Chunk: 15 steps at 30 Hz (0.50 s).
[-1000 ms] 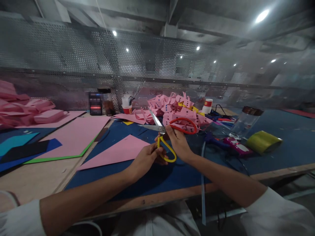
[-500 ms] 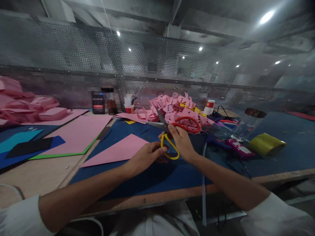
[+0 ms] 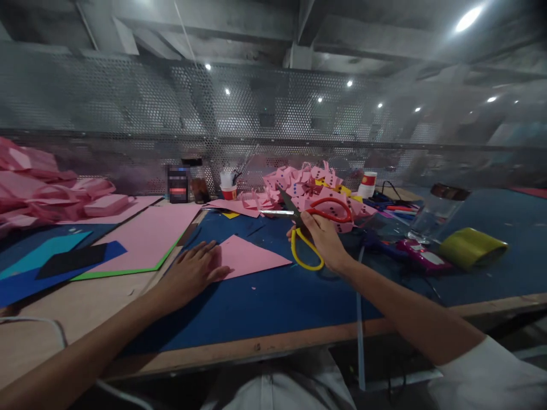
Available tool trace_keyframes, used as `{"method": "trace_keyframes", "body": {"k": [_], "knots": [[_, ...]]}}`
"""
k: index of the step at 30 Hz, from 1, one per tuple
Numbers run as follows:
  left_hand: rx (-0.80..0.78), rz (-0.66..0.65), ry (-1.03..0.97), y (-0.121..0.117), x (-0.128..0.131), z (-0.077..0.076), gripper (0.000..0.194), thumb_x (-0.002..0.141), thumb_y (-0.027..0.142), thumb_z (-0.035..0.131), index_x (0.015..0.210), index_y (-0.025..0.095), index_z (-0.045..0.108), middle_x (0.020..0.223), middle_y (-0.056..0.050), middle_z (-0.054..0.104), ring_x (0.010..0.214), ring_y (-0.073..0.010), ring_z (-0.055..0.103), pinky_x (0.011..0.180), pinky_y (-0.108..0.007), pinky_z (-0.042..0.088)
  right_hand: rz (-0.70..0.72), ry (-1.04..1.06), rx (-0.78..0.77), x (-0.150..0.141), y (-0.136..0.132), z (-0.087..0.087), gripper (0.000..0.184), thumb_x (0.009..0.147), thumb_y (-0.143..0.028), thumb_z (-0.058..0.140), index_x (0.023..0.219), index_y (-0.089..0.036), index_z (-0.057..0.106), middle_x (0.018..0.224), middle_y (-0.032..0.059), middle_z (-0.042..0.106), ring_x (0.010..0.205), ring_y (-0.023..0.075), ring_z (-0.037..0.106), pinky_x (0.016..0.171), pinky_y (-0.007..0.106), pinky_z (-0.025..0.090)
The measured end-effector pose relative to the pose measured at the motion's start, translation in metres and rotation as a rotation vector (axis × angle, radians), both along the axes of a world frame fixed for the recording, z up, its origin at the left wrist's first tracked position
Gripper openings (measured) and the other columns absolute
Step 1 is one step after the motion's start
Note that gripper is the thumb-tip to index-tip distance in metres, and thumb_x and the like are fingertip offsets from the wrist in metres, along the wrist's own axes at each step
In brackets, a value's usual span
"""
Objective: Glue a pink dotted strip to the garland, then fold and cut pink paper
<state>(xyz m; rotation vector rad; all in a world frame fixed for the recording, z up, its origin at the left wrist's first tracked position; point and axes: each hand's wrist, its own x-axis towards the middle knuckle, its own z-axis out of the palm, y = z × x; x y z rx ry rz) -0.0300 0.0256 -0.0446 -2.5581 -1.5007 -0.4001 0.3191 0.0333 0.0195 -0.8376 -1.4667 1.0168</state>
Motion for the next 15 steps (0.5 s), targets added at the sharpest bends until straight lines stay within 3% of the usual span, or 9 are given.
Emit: {"method": "trace_keyframes", "body": {"k": [8,15], "knots": [[-0.008,0.099,-0.06,-0.004,0.014,0.007,0.067,0.096,0.066,0.046,0.142,0.02,0.059,0.154,-0.014,0.052,0.144,-0.0365,0.044,0.117,-0.053,0.033,-0.004,-0.052,-0.021,0.001,-0.001,0.001,0.055,0.091,-0.07,0.056,0.084,-0.017,0.068,0.086,0.0121,0.078,0.081,0.0261,0.075,0.074,0.036,0.06],[-0.052,0.075,-0.09,-0.011,0.018,0.017,0.058,0.095,0.061,0.052,0.139,0.025,0.061,0.148,-0.01,0.059,0.13,-0.0358,0.058,0.108,-0.049,0.042,0.026,-0.073,-0.021,0.002,-0.001,0.0,0.051,0.094,-0.066,0.055,0.086,-0.017,0.068,0.086,0.011,0.078,0.081,0.026,0.075,0.075,0.036,0.06]]}}
